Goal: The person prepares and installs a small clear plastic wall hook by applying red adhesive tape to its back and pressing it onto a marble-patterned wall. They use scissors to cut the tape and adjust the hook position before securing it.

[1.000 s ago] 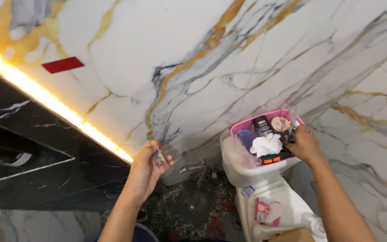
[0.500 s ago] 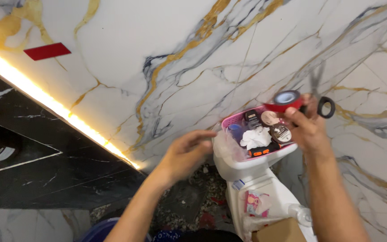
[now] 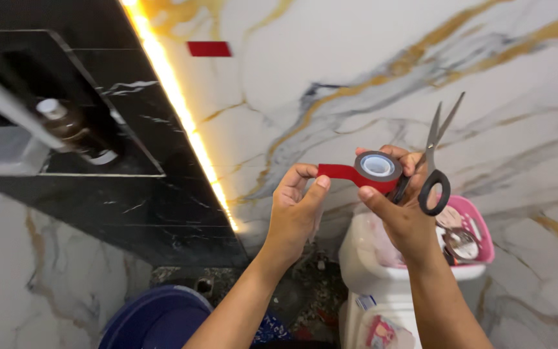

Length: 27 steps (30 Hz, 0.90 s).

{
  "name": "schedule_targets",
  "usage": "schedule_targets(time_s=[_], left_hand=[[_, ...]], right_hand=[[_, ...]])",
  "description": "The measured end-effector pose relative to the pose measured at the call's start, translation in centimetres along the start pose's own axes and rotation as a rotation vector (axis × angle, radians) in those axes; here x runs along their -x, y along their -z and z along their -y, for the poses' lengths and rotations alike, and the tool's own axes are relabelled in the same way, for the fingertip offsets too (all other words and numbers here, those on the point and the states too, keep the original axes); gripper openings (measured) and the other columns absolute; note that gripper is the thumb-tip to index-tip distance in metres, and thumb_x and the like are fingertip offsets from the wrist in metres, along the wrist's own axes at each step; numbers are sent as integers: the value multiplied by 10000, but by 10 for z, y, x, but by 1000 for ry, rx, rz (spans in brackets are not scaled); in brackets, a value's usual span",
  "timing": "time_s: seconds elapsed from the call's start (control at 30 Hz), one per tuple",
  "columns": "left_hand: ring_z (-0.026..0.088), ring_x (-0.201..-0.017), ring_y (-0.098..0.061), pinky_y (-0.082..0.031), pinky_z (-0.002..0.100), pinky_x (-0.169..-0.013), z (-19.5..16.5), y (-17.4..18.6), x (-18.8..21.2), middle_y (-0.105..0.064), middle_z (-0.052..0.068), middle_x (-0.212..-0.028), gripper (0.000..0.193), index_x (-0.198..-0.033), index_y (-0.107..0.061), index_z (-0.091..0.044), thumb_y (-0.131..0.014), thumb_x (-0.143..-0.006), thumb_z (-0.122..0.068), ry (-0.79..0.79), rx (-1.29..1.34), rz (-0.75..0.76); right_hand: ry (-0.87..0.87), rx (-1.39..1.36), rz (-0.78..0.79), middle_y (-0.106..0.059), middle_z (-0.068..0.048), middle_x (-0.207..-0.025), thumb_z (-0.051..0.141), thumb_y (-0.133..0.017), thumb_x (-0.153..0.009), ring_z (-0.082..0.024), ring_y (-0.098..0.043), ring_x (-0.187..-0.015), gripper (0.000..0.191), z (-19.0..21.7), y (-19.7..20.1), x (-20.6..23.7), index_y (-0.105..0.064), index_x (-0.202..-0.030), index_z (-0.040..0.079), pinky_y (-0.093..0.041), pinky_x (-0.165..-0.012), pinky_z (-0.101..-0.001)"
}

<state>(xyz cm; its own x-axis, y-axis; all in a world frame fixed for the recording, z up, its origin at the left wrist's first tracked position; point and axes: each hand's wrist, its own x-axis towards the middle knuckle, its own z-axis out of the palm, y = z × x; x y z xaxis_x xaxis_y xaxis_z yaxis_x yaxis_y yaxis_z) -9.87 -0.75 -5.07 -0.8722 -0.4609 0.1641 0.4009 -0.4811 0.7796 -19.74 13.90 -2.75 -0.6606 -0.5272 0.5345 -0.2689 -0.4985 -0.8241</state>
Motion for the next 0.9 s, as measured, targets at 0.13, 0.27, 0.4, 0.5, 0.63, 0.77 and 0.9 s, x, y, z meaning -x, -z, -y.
schedule_targets(time_s=[0.13,0.27,0.4,0.5,0.63,0.77,0.9], left_hand=[[14,-659,-544,-357,194,-456,-29,12,-8,-663,2,-932,132,-1061,-535,-82,-647,-1008,-128,-117,129,-82],[-5,-738,-549,-406,167,-599,-56,25,-29,-660,-2,-952,131,-1053,-557,-69,-666,-984,-94,-266,148,-151],[-11,-654,-485,-342,170,-507,-78,48,-54,-649,-9,-936,119,-1067,-587,-58,-679,-1007,-106,-307,163,-252],[-11,-584,-425,-311,171,-476,-93,66,-73,-564,-30,-807,132,-1084,-600,-59,-680,-1029,-149,-369,130,-253],[-2,-578,-431,-327,186,-470,-104,80,-94,-647,-37,-878,157,-1059,-608,-60,-660,-991,-191,-371,70,-287],[6,-577,-418,-335,192,-487,-103,84,-109,-574,-25,-798,146,-1078,-616,-54,-661,-1026,-183,-367,116,-277],[9,-557,-414,-325,188,-470,-98,86,-119,-604,-5,-817,154,-1058,-622,-39,-636,-1032,-190,-366,144,-298]], right_hand=[[152,244,63,-424,-133,-1389,-56,-778,-838,-195,-608,-1228,610,3,-42,-24,-300,-1169,127,-553,-1030,-338],[183,263,140,-537,-139,-1386,-42,-815,-837,-179,-589,-1166,607,4,-78,-55,-306,-1129,115,-539,-1045,-324],[226,521,111,-620,-143,-1175,-34,-867,-820,-190,-603,-1120,585,-1,-111,-89,-342,-1051,80,-515,-1038,-327],[271,531,110,-602,-132,-1137,-12,-858,-877,-186,-654,-1175,549,-9,-130,-115,-349,-1065,78,-554,-1069,-326],[345,715,35,-629,-106,-1069,25,-881,-867,-158,-640,-1020,564,-16,-146,-133,-349,-1047,70,-561,-953,-286],[418,940,-48,-659,-98,-991,52,-917,-828,-165,-577,-826,553,-24,-154,-142,-392,-1001,50,-507,-778,-264],[492,895,-18,-633,-115,-1057,60,-883,-873,-143,-620,-845,513,-35,-158,-149,-389,-1012,51,-543,-788,-246]])
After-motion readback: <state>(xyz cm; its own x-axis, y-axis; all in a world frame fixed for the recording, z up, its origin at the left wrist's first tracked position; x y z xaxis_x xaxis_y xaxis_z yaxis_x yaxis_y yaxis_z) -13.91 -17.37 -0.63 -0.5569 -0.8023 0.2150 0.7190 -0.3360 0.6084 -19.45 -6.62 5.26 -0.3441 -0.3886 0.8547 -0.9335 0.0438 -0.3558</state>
